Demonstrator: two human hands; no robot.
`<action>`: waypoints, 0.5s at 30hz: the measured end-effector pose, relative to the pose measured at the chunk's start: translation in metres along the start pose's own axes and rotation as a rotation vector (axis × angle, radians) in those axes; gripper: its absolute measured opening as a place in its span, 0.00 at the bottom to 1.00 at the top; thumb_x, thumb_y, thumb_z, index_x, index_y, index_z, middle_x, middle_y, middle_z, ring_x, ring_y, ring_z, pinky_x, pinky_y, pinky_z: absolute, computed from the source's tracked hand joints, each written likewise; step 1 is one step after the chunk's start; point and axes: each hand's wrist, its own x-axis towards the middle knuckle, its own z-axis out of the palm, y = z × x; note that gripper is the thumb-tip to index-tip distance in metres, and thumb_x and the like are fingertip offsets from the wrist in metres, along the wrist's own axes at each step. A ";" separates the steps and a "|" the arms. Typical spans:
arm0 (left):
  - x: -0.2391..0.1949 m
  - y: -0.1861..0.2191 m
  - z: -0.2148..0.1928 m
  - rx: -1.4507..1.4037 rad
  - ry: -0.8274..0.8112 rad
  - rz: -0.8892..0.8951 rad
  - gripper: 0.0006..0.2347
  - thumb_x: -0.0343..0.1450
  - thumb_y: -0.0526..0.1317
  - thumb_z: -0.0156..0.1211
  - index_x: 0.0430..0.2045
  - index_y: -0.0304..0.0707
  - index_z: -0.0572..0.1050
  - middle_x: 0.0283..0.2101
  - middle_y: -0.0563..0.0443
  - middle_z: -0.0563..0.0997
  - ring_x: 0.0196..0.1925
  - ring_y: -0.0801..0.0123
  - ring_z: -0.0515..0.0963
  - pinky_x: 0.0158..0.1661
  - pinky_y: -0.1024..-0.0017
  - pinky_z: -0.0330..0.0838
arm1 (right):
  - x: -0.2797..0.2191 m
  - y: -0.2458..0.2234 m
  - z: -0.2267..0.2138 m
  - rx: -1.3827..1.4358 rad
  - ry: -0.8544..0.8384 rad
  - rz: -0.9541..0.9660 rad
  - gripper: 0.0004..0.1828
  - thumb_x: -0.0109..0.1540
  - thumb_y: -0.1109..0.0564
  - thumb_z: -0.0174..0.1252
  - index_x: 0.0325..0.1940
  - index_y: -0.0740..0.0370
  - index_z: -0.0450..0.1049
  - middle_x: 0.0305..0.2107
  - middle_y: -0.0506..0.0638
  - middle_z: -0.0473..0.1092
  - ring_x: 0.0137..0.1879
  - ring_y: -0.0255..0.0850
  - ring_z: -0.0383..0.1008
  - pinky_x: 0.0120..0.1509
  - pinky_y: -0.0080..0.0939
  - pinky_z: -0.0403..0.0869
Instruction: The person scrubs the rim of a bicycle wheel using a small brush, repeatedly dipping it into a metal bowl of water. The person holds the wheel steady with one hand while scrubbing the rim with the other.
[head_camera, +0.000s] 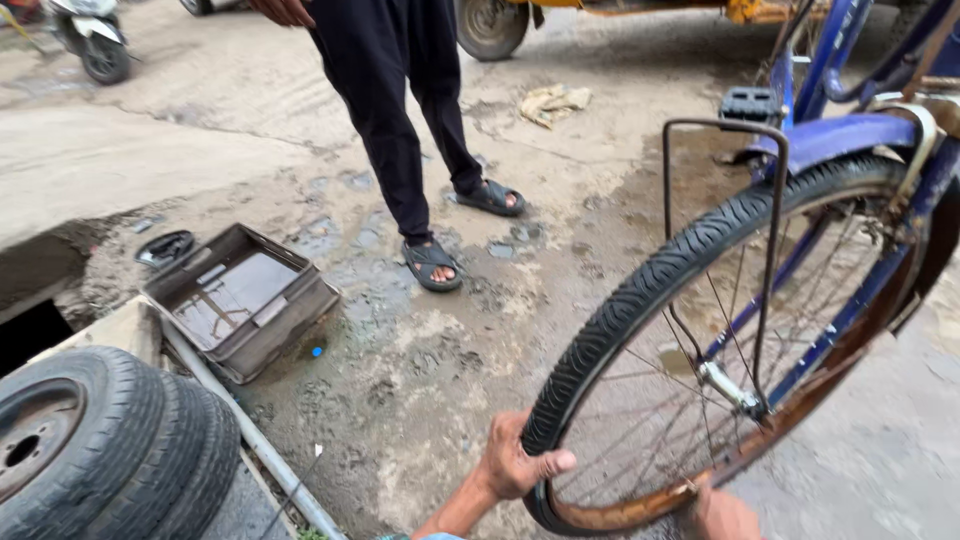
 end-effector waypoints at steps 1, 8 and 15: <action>-0.005 -0.005 0.004 -0.014 0.000 -0.029 0.23 0.65 0.58 0.71 0.25 0.32 0.74 0.20 0.59 0.68 0.23 0.76 0.68 0.25 0.72 0.64 | -0.012 -0.003 0.000 0.048 -0.012 0.025 0.15 0.61 0.50 0.50 0.48 0.55 0.73 0.35 0.56 0.79 0.45 0.53 0.82 0.51 0.56 0.79; -0.013 -0.038 -0.006 0.047 -0.047 0.035 0.17 0.64 0.50 0.74 0.21 0.35 0.76 0.20 0.55 0.77 0.22 0.72 0.76 0.26 0.71 0.69 | -0.043 0.026 0.022 0.367 -0.124 -0.031 0.15 0.59 0.45 0.58 0.35 0.57 0.82 0.29 0.63 0.77 0.36 0.60 0.79 0.43 0.59 0.76; -0.033 -0.033 0.002 -0.419 0.079 -0.104 0.19 0.66 0.43 0.80 0.40 0.31 0.74 0.32 0.52 0.77 0.35 0.70 0.81 0.38 0.73 0.81 | -0.096 0.054 0.059 0.659 0.034 0.222 0.14 0.65 0.50 0.51 0.44 0.57 0.79 0.26 0.67 0.74 0.34 0.64 0.76 0.41 0.63 0.72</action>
